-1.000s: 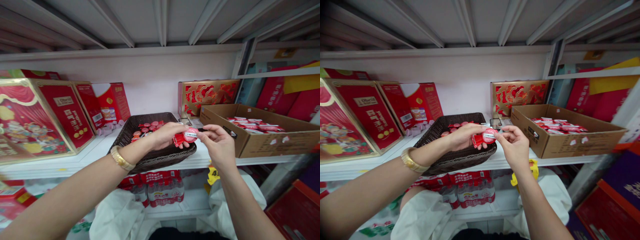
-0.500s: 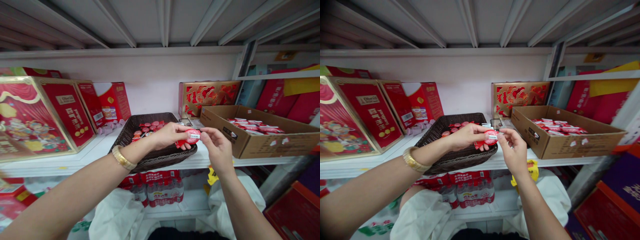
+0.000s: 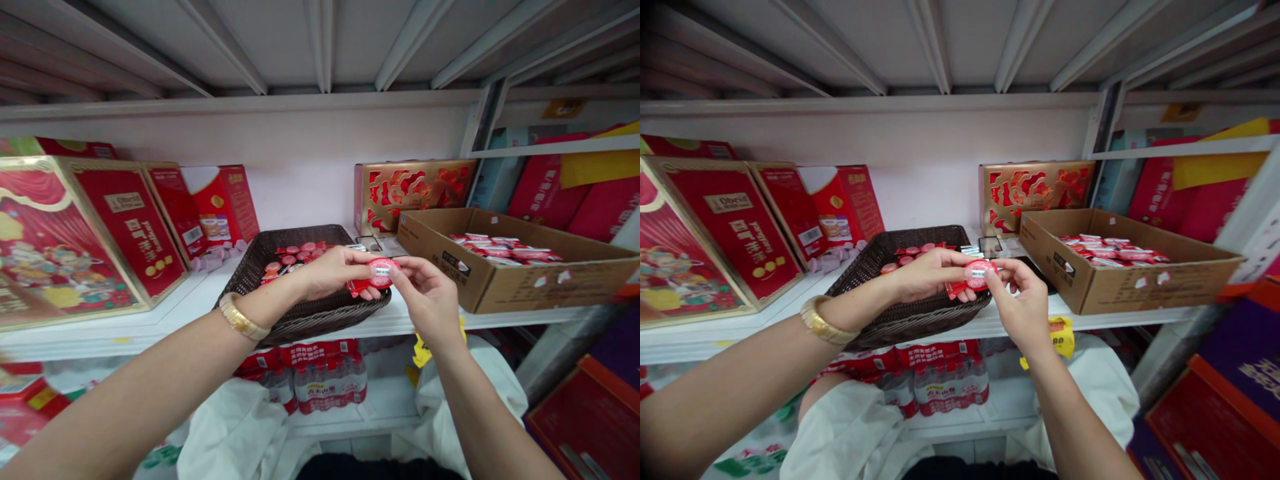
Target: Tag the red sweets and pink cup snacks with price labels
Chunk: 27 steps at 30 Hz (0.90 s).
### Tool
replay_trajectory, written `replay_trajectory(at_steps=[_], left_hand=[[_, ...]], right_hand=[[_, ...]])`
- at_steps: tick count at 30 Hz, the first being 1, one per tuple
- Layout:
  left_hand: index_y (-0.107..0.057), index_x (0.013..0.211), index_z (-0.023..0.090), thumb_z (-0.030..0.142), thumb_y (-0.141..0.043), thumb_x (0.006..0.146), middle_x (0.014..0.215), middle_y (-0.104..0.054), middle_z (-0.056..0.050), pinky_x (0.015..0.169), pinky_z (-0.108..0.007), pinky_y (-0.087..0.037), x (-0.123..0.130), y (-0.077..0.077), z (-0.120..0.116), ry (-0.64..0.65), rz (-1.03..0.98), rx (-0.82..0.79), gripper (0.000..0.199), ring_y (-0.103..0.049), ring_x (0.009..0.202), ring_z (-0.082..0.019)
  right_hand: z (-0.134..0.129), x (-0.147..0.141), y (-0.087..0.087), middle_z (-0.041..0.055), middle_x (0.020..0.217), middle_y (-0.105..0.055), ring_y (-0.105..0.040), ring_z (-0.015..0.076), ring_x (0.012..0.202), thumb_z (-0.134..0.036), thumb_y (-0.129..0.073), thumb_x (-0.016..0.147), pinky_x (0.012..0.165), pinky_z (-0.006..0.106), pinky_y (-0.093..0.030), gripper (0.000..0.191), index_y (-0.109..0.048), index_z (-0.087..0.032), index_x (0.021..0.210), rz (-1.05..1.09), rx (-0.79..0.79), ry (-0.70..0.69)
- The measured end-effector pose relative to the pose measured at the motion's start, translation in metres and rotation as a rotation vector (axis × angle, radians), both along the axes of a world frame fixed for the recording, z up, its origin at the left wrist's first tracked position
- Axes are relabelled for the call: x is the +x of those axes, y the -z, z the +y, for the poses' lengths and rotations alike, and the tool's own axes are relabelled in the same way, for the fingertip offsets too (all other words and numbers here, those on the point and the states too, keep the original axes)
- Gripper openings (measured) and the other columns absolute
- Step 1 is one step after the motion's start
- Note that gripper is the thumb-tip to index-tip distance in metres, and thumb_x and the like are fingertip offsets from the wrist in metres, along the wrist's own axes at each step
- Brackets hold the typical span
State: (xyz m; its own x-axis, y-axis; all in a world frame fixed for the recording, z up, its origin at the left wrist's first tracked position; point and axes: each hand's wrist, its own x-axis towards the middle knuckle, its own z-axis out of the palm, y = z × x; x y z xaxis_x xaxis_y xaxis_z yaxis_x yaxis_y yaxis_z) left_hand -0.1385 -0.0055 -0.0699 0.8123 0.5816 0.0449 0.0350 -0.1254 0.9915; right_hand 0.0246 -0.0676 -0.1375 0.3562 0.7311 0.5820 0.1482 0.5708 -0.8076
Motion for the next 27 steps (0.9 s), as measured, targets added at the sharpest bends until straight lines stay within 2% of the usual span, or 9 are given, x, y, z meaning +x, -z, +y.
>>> replay_trajectory(at_steps=[4, 7, 11, 15, 17, 19, 21, 24, 27], left_hand=[[-0.073, 0.101, 0.014, 0.041, -0.076, 0.073, 0.089, -0.074, -0.010, 0.056, -0.021, -0.053, -0.002, -0.003, 0.000, -0.119, 0.106, 0.084, 0.039, -0.066, 0.061, -0.010], [-0.074, 0.095, 0.013, 0.044, -0.073, 0.075, 0.089, -0.073, -0.009, 0.048, -0.019, -0.050, -0.004, -0.010, -0.003, -0.142, 0.210, 0.137, 0.036, -0.064, 0.054, -0.009], [-0.071, 0.102, 0.014, 0.028, -0.074, 0.076, 0.087, -0.073, -0.007, 0.052, -0.019, -0.051, 0.007, -0.024, -0.006, -0.111, 0.250, 0.046, 0.030, -0.065, 0.058, -0.009], [-0.066, 0.112, 0.011, 0.011, -0.067, 0.079, 0.076, -0.071, -0.006, 0.066, -0.023, -0.054, 0.056, -0.041, -0.006, -0.136, 0.134, -0.011, 0.033, -0.066, 0.066, -0.010], [-0.060, 0.122, 0.008, 0.008, -0.060, 0.083, 0.084, -0.071, -0.009, 0.075, -0.025, -0.054, 0.092, -0.049, -0.002, -0.129, 0.070, -0.014, 0.039, -0.067, 0.073, -0.011], [-0.045, 0.138, 0.009, 0.011, -0.059, 0.084, 0.103, -0.069, -0.014, 0.080, -0.029, -0.053, 0.125, -0.057, 0.005, -0.109, 0.054, -0.001, 0.056, -0.067, 0.086, -0.016], [-0.034, 0.146, 0.015, 0.021, -0.064, 0.083, 0.123, -0.062, -0.018, 0.083, -0.034, -0.051, 0.146, -0.065, 0.015, -0.154, 0.141, 0.123, 0.070, -0.062, 0.101, -0.022], [-0.042, 0.142, 0.018, 0.030, -0.062, 0.083, 0.134, -0.055, -0.015, 0.088, -0.035, -0.046, 0.146, -0.075, 0.031, -0.269, 0.222, 0.393, 0.063, -0.054, 0.114, -0.025], [-0.052, 0.133, 0.010, 0.024, -0.055, 0.085, 0.126, -0.060, -0.015, 0.087, -0.031, -0.044, 0.112, -0.079, 0.044, -0.365, 0.254, 0.560, 0.051, -0.057, 0.106, -0.021]], right_hand=[[0.000, 0.001, 0.000, 0.0017, 0.071, -0.065, -0.057, 0.0141, 0.064, -0.041, -0.070, 0.077, 0.064, 0.029, -0.046, 0.030, -0.064, -0.018, 0.095, 0.042, 0.023, 0.037], [-0.004, 0.005, -0.002, 0.0004, 0.069, -0.065, -0.055, 0.0130, 0.061, -0.039, -0.070, 0.077, 0.062, 0.028, -0.044, 0.034, -0.065, -0.018, 0.103, -0.014, 0.008, 0.062], [-0.013, 0.021, -0.009, 0.0025, 0.073, -0.068, -0.055, 0.0137, 0.062, -0.040, -0.068, 0.078, 0.061, 0.028, -0.043, 0.027, -0.072, -0.018, 0.093, -0.131, -0.019, 0.144], [-0.013, 0.060, -0.024, 0.0048, 0.078, -0.069, -0.059, 0.0161, 0.066, -0.043, -0.069, 0.077, 0.063, 0.031, -0.047, 0.029, -0.071, -0.018, 0.092, -0.072, 0.091, 0.249], [-0.008, 0.090, -0.035, 0.0057, 0.079, -0.069, -0.059, 0.0165, 0.065, -0.045, -0.068, 0.077, 0.064, 0.032, -0.048, 0.031, -0.070, -0.018, 0.092, -0.072, 0.130, 0.365], [-0.003, 0.124, -0.044, 0.0067, 0.079, -0.068, -0.058, 0.0180, 0.066, -0.048, -0.066, 0.078, 0.068, 0.036, -0.049, 0.035, -0.070, -0.018, 0.095, -0.124, 0.122, 0.543], [-0.002, 0.153, -0.048, 0.0097, 0.086, -0.066, -0.059, 0.0223, 0.074, -0.046, -0.069, 0.075, 0.077, 0.043, -0.047, 0.040, -0.069, -0.018, 0.102, -0.267, 0.027, 0.738], [-0.009, 0.168, -0.044, 0.0161, 0.102, -0.061, -0.058, 0.0280, 0.088, -0.039, -0.074, 0.070, 0.087, 0.048, -0.042, 0.046, -0.068, -0.017, 0.110, -0.384, -0.015, 1.011], [-0.020, 0.146, -0.029, 0.0147, 0.100, -0.062, -0.058, 0.0269, 0.091, -0.036, -0.066, 0.079, 0.085, 0.043, -0.045, 0.032, -0.069, -0.016, 0.104, -0.364, 0.129, 1.005]])
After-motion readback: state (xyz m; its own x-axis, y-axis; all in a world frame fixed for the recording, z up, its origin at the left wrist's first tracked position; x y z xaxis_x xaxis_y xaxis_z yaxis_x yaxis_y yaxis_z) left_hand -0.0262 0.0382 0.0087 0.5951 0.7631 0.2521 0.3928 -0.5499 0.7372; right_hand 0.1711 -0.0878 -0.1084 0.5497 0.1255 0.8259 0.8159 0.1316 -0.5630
